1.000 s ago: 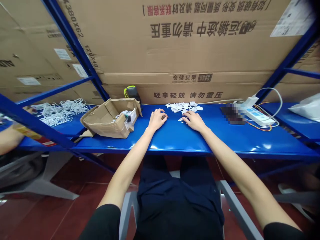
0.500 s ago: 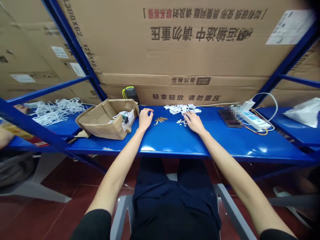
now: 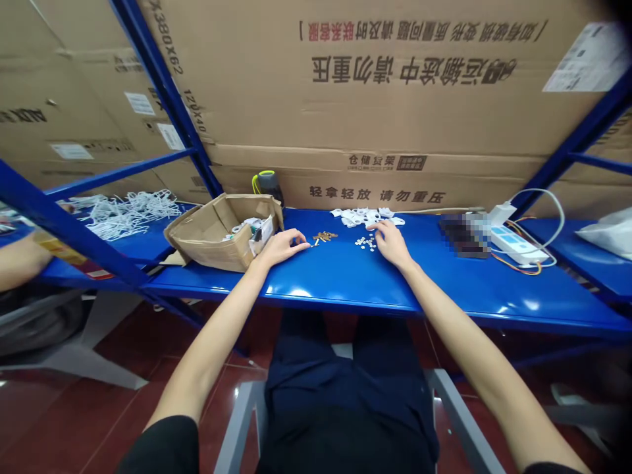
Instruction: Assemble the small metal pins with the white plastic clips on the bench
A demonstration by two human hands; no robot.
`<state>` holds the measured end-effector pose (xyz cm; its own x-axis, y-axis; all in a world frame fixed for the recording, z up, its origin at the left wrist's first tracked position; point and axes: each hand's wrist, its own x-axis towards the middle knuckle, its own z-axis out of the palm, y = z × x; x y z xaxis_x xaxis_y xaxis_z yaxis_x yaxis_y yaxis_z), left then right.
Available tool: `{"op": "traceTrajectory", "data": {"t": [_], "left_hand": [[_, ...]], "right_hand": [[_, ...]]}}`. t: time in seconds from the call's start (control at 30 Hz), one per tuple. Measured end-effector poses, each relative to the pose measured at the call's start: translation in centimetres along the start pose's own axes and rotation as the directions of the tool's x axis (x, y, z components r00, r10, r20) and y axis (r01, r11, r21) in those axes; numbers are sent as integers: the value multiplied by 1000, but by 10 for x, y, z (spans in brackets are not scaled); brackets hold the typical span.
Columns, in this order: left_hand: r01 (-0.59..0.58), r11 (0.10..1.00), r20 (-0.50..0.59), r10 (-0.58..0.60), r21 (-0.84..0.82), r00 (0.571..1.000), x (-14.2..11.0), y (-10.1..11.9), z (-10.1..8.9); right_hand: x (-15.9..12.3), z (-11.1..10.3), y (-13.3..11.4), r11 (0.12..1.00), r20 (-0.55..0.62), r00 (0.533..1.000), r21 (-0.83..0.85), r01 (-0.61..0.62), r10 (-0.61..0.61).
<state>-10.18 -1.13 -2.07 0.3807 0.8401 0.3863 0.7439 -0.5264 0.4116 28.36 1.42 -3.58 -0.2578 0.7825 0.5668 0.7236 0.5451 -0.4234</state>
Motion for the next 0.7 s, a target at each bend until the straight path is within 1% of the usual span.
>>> {"op": "traceTrajectory", "data": {"t": [0.07,0.27,0.37,0.47,0.53,0.6,0.7], "left_hand": [[-27,1000,30,27,2,999,-1,1,1],[-66,997,71,63,31,995,9,4,13],[-55,998,78,52,35,996,9,2,15],[-59,998,60,57,31,997,5,4,14],[-70,997,52,68,28,996,4,9,14],[-80,996,61,78,30,995,7,20,15],[-126,992,132,121,30,984,23,42,22]], "right_hand": [[0,1,0,1000,2,1000,8,-7,7],[0,-1,-3,1000,11,1000,23,-15,15],[-1,-6,-10,1000,80,997,-9,20,-20],[-5,-12,-18,993,132,990,-93,70,-57],[-8,-15,-20,986,151,986,-141,86,-65],[-9,-16,-18,981,183,981,-173,94,-62],[-9,-14,-13,974,233,970,-198,111,-63]]}}
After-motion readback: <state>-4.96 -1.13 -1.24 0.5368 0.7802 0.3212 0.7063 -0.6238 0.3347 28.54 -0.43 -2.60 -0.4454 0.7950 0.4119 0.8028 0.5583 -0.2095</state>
